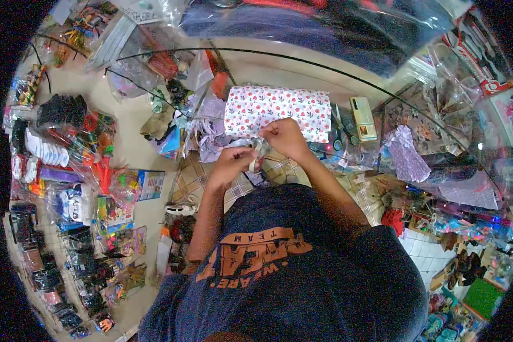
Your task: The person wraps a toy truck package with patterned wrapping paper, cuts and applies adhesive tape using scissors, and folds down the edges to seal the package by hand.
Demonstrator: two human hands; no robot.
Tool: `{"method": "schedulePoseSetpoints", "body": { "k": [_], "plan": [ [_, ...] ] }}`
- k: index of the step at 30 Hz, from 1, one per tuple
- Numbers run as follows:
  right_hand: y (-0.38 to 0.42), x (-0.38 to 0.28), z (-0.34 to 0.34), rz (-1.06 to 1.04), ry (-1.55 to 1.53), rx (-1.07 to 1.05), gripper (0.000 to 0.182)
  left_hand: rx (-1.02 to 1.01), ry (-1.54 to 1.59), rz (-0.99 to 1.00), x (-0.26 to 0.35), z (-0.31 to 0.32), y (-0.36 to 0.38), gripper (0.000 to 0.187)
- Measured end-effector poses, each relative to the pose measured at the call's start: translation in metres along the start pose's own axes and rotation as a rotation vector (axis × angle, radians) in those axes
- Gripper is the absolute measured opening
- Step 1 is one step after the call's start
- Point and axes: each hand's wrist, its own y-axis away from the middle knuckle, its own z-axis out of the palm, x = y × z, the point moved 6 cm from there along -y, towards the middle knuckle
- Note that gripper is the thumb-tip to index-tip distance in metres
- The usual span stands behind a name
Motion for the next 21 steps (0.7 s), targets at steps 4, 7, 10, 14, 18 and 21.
{"method": "schedulePoseSetpoints", "body": {
  "k": [4,7,10,14,18,21],
  "plan": [
    [-0.014,0.012,0.001,0.031,0.061,-0.034,0.02,0.086,-0.002,0.02,-0.013,-0.012,-0.007,0.03],
    [-0.019,0.021,0.004,0.032,-0.066,0.021,0.02,0.119,-0.081,-0.013,-0.016,-0.016,-0.006,0.03],
    [-0.021,0.01,0.01,-0.013,-0.025,0.006,0.019,0.113,-0.061,-0.008,-0.012,-0.014,-0.002,0.032],
    [-0.025,-0.001,0.015,-0.018,0.109,-0.089,0.021,0.047,0.093,0.07,-0.005,-0.01,-0.001,0.03],
    [-0.032,-0.002,0.012,-0.078,0.13,-0.016,0.02,-0.01,0.136,0.073,-0.013,-0.011,-0.012,0.029],
    [-0.036,-0.016,0.007,-0.278,0.289,0.089,0.016,-0.024,0.098,0.07,-0.02,-0.014,-0.019,0.036]
  ]
}}
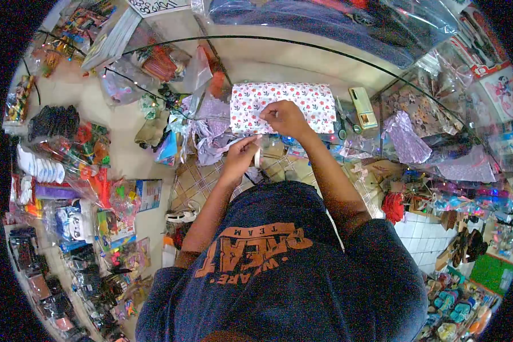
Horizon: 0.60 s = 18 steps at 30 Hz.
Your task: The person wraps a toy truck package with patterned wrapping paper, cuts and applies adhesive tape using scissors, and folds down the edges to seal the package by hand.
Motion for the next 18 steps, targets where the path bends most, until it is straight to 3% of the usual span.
{"method": "schedulePoseSetpoints", "body": {
  "k": [2,6,15,18],
  "plan": [
    [-0.004,0.003,0.004,0.079,-0.088,-0.04,0.016,0.032,0.125,-0.079,0.003,0.002,0.002,0.037],
    [-0.009,0.015,0.009,0.048,-0.089,-0.014,0.016,-0.006,0.095,-0.068,-0.006,0.0,-0.009,0.039],
    [-0.012,0.011,0.014,0.112,0.147,-0.026,0.015,0.013,0.152,-0.185,-0.013,0.001,-0.017,0.047],
    [-0.013,0.014,0.015,0.045,0.183,0.008,0.017,0.017,0.186,-0.207,-0.014,0.001,-0.016,0.05]
  ]
}}
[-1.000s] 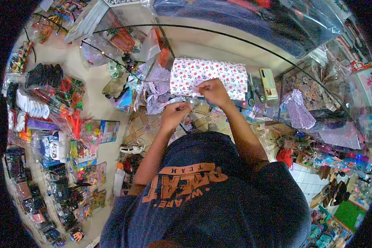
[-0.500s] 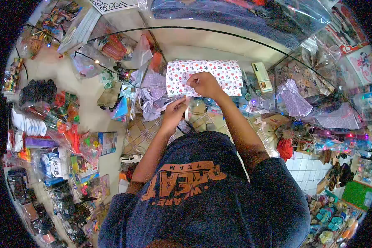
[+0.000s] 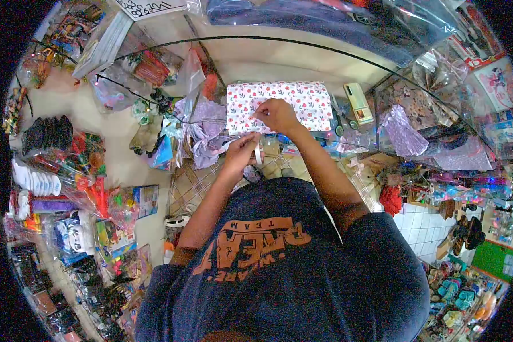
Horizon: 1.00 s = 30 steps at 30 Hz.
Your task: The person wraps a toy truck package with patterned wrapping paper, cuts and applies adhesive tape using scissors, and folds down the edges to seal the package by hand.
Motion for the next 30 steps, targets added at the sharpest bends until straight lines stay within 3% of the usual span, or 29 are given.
{"method": "schedulePoseSetpoints", "body": {
  "k": [15,17,20,30],
  "plan": [
    [-0.001,0.009,0.0,-0.036,-0.06,-0.052,0.024,0.049,0.003,0.004,-0.001,0.009,0.004,0.04],
    [0.002,0.006,-0.003,-0.087,-0.052,0.038,0.027,0.086,0.058,-0.057,0.003,0.012,0.009,0.035],
    [0.002,0.01,-0.001,-0.003,-0.069,0.023,0.026,0.108,0.063,-0.055,0.004,0.014,0.01,0.036],
    [0.002,0.009,0.001,-0.014,-0.092,0.054,0.018,0.164,0.079,0.014,-0.013,0.008,0.0,0.036]
  ]
}}
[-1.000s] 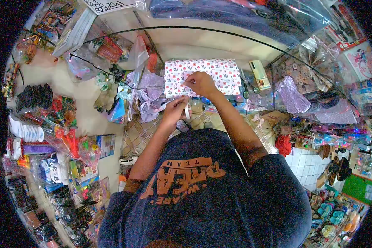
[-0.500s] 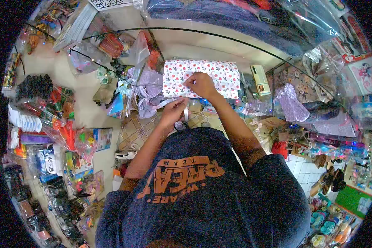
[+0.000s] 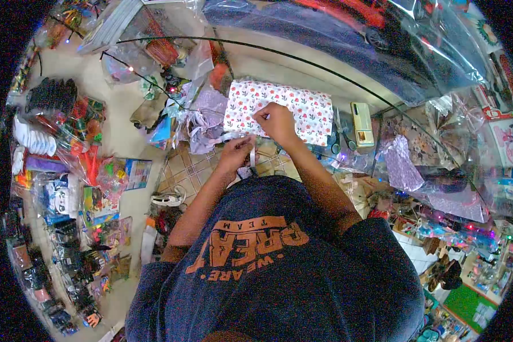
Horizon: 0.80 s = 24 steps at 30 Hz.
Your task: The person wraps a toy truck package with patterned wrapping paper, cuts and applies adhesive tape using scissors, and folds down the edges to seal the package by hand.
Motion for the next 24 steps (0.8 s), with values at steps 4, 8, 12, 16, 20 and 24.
{"method": "schedulePoseSetpoints", "body": {
  "k": [4,8,12,16,20,24],
  "plan": [
    [0.0,-0.004,-0.001,-0.009,0.035,0.03,0.015,0.017,-0.09,-0.003,-0.008,-0.003,-0.005,0.032],
    [-0.001,-0.003,-0.003,-0.025,0.002,0.059,0.016,0.051,-0.018,-0.045,-0.005,0.003,0.0,0.032],
    [-0.004,-0.004,-0.003,0.014,0.026,0.059,0.017,0.09,0.006,-0.055,-0.004,0.004,0.002,0.033],
    [-0.005,-0.007,-0.006,0.018,0.076,0.068,0.017,0.09,0.01,-0.03,-0.004,0.004,0.0,0.036],
    [-0.006,-0.008,-0.012,0.056,0.111,0.046,0.022,0.124,-0.004,-0.034,-0.003,0.007,0.002,0.04],
    [-0.011,-0.005,-0.015,0.058,0.147,-0.015,0.025,0.135,-0.012,-0.014,-0.012,0.004,-0.005,0.041]
  ]
}}
